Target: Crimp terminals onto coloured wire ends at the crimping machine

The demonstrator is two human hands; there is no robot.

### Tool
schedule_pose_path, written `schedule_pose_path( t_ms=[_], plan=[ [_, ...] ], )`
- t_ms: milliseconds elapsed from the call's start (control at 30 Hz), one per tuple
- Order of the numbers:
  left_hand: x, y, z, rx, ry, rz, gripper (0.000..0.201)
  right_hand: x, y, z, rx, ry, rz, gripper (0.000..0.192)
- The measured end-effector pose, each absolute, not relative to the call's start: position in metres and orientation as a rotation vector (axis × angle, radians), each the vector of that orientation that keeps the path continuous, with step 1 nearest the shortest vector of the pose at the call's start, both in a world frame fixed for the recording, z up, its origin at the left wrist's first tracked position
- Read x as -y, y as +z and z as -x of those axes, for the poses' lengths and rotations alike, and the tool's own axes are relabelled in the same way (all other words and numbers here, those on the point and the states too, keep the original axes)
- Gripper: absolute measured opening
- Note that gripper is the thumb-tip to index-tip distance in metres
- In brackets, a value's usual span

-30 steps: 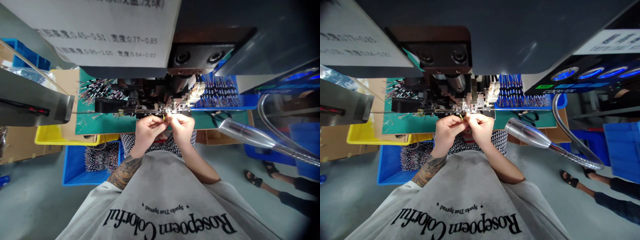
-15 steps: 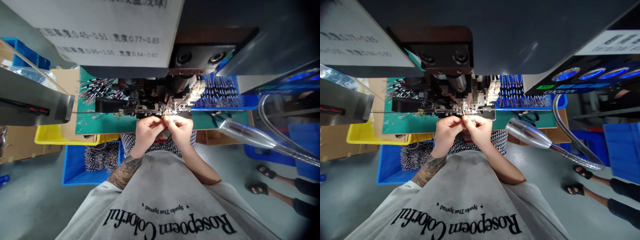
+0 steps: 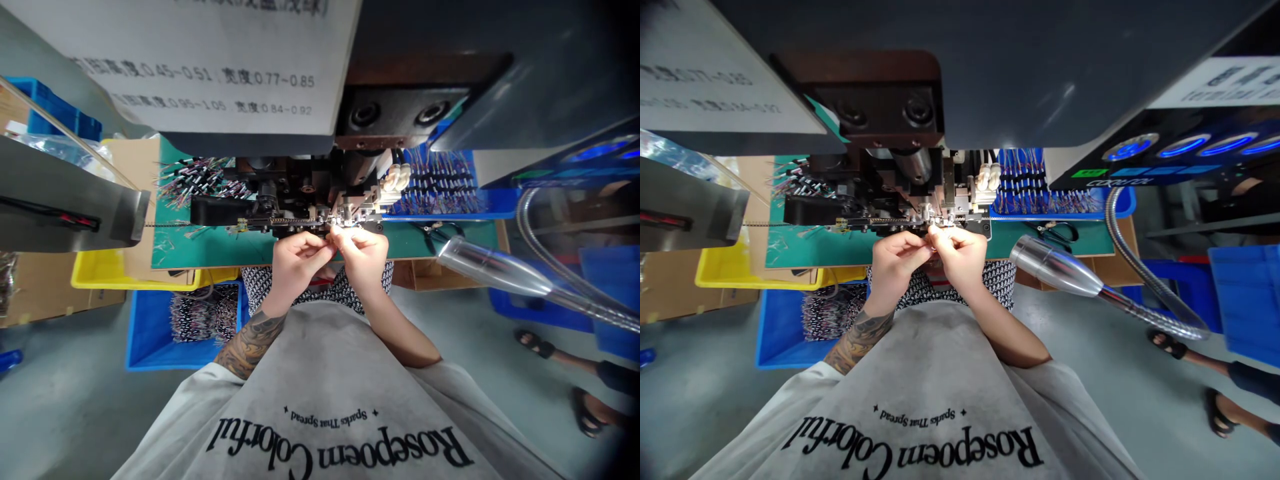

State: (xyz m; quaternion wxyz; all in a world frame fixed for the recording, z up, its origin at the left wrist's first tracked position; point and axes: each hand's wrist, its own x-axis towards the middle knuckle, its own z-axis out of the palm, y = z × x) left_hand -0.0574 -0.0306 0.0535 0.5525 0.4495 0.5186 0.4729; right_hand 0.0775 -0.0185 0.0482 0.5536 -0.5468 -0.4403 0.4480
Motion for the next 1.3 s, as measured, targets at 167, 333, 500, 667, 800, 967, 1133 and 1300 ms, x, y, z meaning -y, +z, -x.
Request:
schedule_pose_path(
  t_ms=[167,333,500,667,800,967,1133,1300],
  plan=[
    [0.0288,0.0589,0.0548,-1.244,1.127,-1.054,0.027,0.024,0.048,-0.0776,1.051,1.04,1.325,0.024],
    [0.0289,0.0601,0.053,-1.208,1.139,-1.019,0.023,0.023,0.0447,-0.0778,1.004,0.974,1.353,0.034],
    [0.0289,0.0566,0.0541,-1.225,1.157,-1.037,0.02,0.0175,0.0482,-0.0768,0.995,1.016,1.363,0.039],
    [0.0291,0.0531,0.0556,-1.229,1.148,-1.027,0.021,0.0163,0.0476,-0.0752,0.972,1.022,1.339,0.037],
    [0.0291,0.0538,0.0558,-1.246,1.144,-1.033,0.022,0.0196,0.0477,-0.0754,0.994,1.044,1.322,0.04],
    [0.0289,0.0589,0.0545,-1.256,1.114,-1.065,0.026,0.0229,0.0473,-0.0765,1.039,1.027,1.363,0.033],
    [0.0298,0.0621,0.0528,-1.258,1.115,-1.039,0.025,0.0189,0.0462,-0.0766,1.026,0.999,1.36,0.036],
    [0.031,0.0606,0.0538,-1.257,1.113,-1.039,0.022,0.0151,0.0486,-0.0759,1.003,1.012,1.324,0.037]
  ],
)
